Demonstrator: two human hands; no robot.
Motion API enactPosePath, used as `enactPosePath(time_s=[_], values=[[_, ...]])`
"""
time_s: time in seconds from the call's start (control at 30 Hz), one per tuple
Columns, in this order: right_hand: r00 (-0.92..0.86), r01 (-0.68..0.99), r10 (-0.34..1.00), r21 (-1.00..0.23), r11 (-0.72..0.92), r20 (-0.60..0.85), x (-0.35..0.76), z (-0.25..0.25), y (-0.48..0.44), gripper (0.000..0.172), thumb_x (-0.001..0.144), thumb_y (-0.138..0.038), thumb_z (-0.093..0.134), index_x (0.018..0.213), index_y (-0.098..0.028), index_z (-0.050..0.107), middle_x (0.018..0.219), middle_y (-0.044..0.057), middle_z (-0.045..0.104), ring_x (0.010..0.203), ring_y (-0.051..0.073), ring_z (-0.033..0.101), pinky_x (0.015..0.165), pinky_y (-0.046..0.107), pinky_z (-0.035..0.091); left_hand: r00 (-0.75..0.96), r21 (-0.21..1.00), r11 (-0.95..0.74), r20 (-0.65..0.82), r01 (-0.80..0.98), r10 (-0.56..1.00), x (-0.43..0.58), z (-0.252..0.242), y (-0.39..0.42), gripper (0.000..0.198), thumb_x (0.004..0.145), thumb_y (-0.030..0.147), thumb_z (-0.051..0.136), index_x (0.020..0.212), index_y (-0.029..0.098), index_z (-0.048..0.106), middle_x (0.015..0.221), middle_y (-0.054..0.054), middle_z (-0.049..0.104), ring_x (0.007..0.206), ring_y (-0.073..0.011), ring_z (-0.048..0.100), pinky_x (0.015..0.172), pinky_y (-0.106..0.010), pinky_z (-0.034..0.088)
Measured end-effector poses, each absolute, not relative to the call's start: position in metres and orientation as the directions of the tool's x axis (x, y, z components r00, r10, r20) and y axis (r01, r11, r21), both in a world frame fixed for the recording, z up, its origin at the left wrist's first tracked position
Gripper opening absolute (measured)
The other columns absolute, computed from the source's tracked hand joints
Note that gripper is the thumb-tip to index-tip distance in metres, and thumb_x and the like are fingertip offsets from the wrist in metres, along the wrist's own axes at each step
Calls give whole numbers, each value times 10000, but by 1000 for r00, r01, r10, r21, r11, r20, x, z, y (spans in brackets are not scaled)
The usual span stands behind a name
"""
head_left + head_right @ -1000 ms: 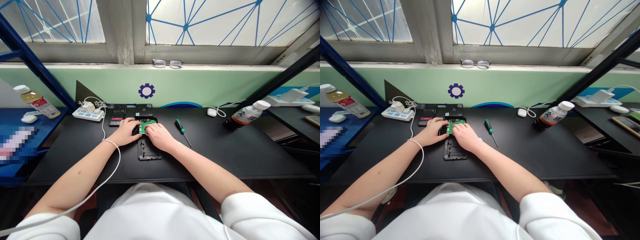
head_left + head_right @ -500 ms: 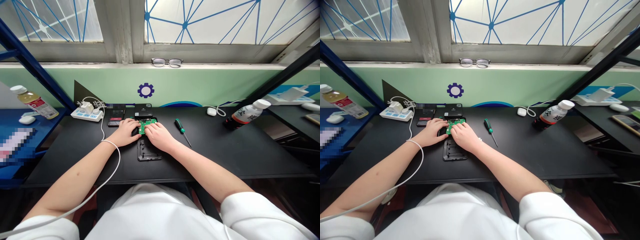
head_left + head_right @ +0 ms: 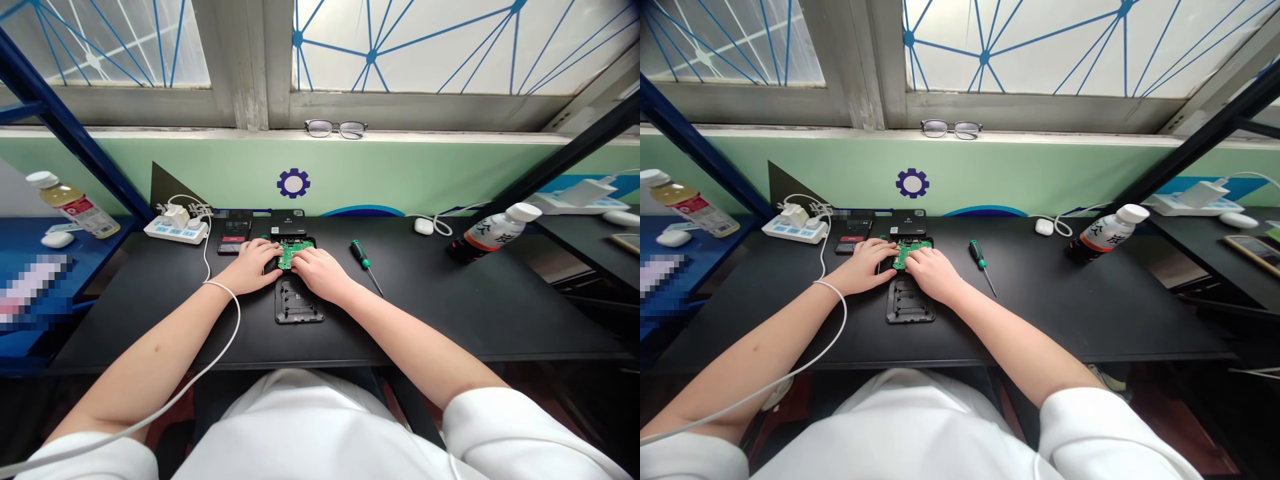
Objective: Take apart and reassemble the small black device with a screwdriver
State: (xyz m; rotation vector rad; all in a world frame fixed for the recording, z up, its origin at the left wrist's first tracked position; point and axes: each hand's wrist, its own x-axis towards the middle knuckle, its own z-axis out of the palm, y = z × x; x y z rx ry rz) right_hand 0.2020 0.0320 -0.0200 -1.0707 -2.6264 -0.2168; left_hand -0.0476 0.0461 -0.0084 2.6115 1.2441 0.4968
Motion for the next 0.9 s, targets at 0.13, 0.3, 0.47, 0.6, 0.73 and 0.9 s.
enactPosePath(time_s=[0.13,0.3,0.47,0.6,0.73,0.9], values=[[-667,709,663,14,706,339,205,-19,33,217,1127,-329,544,1096,-186,704,1175,125,774,1071,280,634,878,400,412,594,311,-628,206,714,777,-48,-9,46,468,996,433,639,1418,236,687,1543,-145,663,1473,-385,497,1224,-634,351],[-628,730,685,-25,683,369,208,-22,34,210,1112,-355,577,1076,-197,711,1164,127,768,1065,280,627,824,389,423,586,319,-619,202,718,784,-48,-10,47,424,1049,442,571,1409,256,697,1541,-137,668,1468,-377,499,1221,-641,348],[-594,736,689,-64,674,415,210,-25,37,241,1097,-407,595,1065,-198,711,1214,158,744,1069,298,619,844,403,486,582,341,-614,202,712,788,-49,-12,50,407,1048,441,588,1397,265,704,1533,-127,673,1470,-373,498,1230,-638,346],[-579,740,696,-83,667,424,211,-25,38,235,1081,-415,621,1070,-199,714,1253,172,732,1086,311,624,859,421,529,578,339,-610,202,716,791,-49,-13,50,398,1051,445,595,1386,261,706,1524,-126,678,1466,-371,500,1235,-638,344],[-574,740,701,-100,665,422,212,-25,38,227,1073,-409,637,1074,-196,716,1250,174,735,1083,311,637,862,427,550,577,328,-605,190,725,794,-49,-13,50,412,1054,450,594,1397,246,695,1538,-132,667,1472,-372,494,1236,-631,345],[-567,735,712,-136,664,414,212,-26,40,231,1072,-401,645,995,-195,715,1207,166,741,1072,304,633,866,422,542,574,325,-604,193,727,795,-48,-12,50,402,1053,446,597,1395,259,695,1533,-120,673,1467,-371,498,1231,-631,347]])
